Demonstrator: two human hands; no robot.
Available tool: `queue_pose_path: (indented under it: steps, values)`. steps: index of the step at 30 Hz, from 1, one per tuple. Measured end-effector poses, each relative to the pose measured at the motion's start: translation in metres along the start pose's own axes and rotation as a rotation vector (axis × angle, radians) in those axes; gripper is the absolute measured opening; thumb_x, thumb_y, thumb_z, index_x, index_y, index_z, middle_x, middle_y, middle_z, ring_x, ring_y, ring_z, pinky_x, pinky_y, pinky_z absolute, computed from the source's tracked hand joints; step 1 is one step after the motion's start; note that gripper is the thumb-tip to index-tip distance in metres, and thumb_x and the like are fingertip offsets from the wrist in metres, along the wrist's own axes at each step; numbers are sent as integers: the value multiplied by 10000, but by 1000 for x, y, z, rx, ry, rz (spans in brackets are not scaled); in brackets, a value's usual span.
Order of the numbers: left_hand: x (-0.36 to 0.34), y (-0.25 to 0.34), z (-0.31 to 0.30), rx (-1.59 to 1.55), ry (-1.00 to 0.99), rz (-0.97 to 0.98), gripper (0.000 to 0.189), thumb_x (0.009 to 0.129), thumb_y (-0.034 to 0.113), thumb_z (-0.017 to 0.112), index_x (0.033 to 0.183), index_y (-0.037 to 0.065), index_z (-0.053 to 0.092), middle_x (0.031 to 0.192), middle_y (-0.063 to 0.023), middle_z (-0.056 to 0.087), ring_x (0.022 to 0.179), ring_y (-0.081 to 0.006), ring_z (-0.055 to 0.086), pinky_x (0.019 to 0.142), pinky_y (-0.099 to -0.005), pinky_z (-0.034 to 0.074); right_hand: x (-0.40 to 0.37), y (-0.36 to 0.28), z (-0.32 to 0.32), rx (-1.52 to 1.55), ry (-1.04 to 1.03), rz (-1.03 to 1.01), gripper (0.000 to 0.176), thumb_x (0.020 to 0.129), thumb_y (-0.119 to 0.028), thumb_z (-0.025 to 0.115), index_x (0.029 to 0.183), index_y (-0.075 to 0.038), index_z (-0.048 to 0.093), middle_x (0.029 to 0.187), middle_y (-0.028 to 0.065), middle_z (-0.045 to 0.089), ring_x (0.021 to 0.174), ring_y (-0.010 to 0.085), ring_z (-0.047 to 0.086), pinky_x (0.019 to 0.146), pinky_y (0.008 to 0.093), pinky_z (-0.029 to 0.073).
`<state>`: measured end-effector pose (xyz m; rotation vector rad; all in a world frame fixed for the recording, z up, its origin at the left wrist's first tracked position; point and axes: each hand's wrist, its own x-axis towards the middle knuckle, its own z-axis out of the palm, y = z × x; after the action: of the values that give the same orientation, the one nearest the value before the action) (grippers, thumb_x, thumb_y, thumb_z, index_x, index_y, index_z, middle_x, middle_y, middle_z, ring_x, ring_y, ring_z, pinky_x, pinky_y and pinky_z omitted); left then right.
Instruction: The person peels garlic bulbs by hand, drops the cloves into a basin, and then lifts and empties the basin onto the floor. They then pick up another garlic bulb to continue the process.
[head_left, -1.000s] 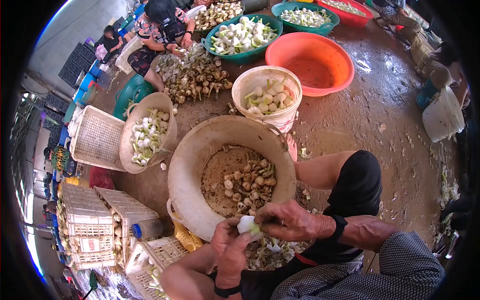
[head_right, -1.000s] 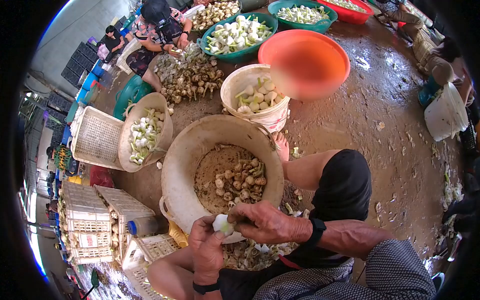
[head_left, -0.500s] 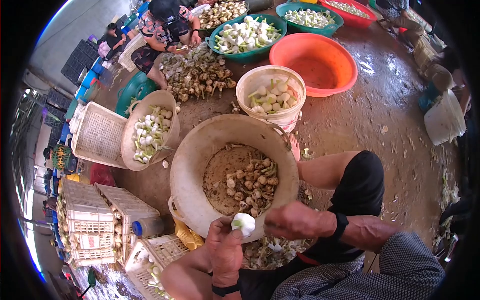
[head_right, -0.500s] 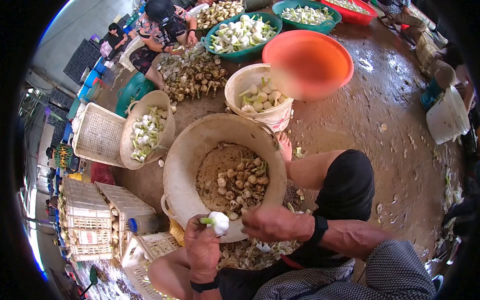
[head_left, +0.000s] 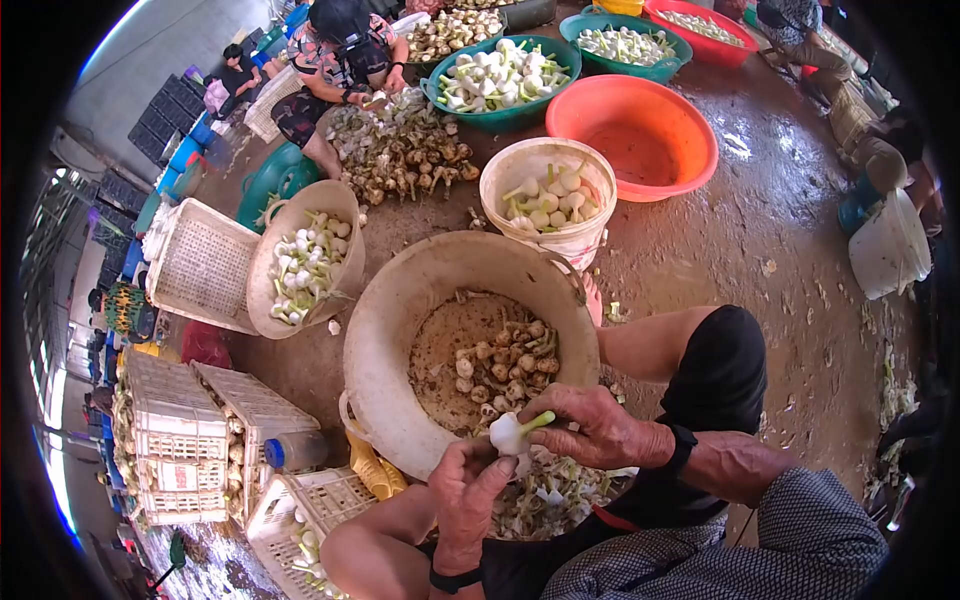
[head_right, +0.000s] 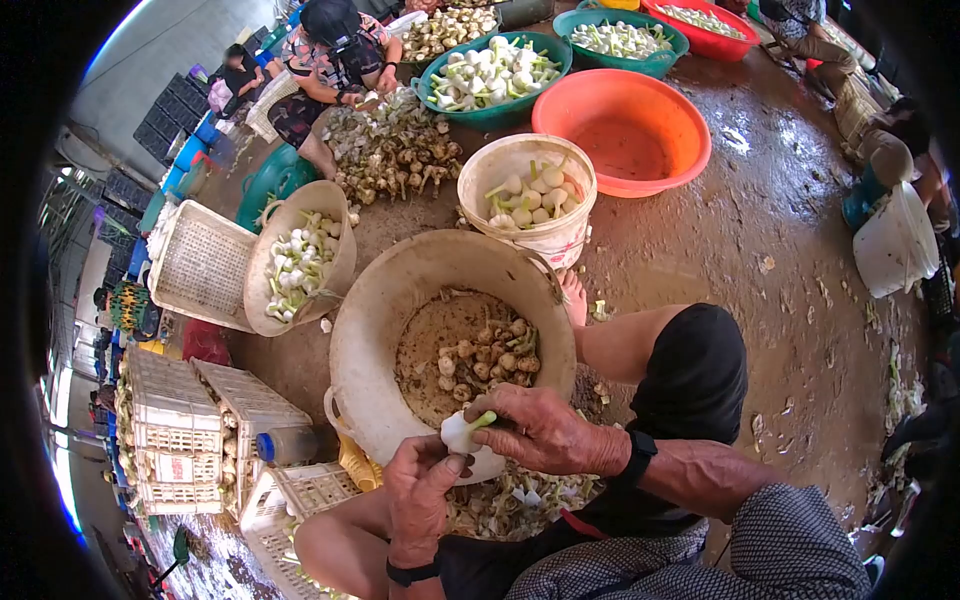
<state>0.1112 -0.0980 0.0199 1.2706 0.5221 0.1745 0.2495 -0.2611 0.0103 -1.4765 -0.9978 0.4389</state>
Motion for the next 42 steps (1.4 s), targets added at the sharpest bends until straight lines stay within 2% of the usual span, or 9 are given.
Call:
queue_pose_path:
  steps: [8, 15, 18, 21, 25, 28, 31, 34, 42]
  values:
    - [0, -7, -5, 417, -28, 124, 147, 914, 102, 629, 965, -35, 612, 782, -76, 677, 707, -112, 626, 660, -255, 512, -2, -1, 0, -76, -39, -8, 240, 908, -149, 646, 1099, -22, 579, 921, 165, 614, 864, 312, 629, 748, 382, 502]
    - [0, -1, -9, 384, 6, 6, 152, 908, 98, 614, 995, -26, 621, 797, -112, 677, 725, -163, 654, 681, -298, 526, -2, -3, -4, 453, 91, 398, 228, 972, -239, 589, 1078, -37, 598, 757, -1, 604, 622, 62, 563, 576, 236, 474]
    - [-2, -5, -11, 816, -498, 123, 229, 850, 100, 625, 1066, 23, 619, 966, -184, 642, 879, -363, 635, 783, -341, 511, -2, 2, -10, 423, 120, 486, 199, 962, -212, 596, 1004, -21, 634, 722, 21, 634, 604, 82, 591, 544, 247, 485]
    - [-6, -22, -4, 855, -734, 209, 207, 865, 96, 599, 1063, 41, 622, 1001, -188, 635, 898, -366, 620, 789, -340, 506, -2, 16, -14, 439, 116, 596, 214, 960, -222, 598, 974, -9, 627, 708, 29, 637, 592, 96, 601, 516, 254, 487]
    - [-6, -9, -3, 904, -863, 306, 148, 875, 92, 612, 993, 3, 609, 962, -199, 617, 848, -296, 658, 774, -380, 521, 13, 31, -36, 418, 324, 568, 248, 956, -279, 593, 968, -33, 624, 720, 15, 615, 592, 77, 577, 511, 235, 469]
    - [-21, 6, 5, 712, -809, 236, 107, 782, 101, 637, 786, 16, 571, 764, -156, 519, 750, -370, 555, 661, -429, 448, 62, -4, -84, 479, 535, 360, 287, 963, -287, 572, 951, -6, 626, 707, 46, 630, 540, 107, 574, 497, 243, 465]
    - [-21, 4, 4, 813, -978, 514, 118, 819, 100, 609, 794, -1, 554, 767, -149, 523, 739, -352, 556, 644, -414, 446, 86, -12, -103, 261, 415, 426, 318, 961, -295, 568, 999, 12, 644, 782, 64, 679, 582, 115, 614, 544, 255, 510]
    - [-30, 35, 8, 751, -847, 291, 64, 821, 59, 607, 807, 6, 574, 830, -133, 578, 786, -325, 590, 665, -382, 476, 65, 23, -74, 112, 36, 559, 315, 954, -285, 581, 1040, 9, 656, 844, 78, 697, 636, 124, 647, 550, 261, 527]
    - [-26, 164, -34, 508, -703, 497, 145, 878, 43, 637, 1004, -17, 600, 1069, -193, 627, 870, -283, 647, 773, -367, 532, 48, 81, 1, 105, -178, 767, 366, 939, -291, 572, 1091, 36, 636, 758, 99, 673, 611, 159, 652, 530, 291, 534]
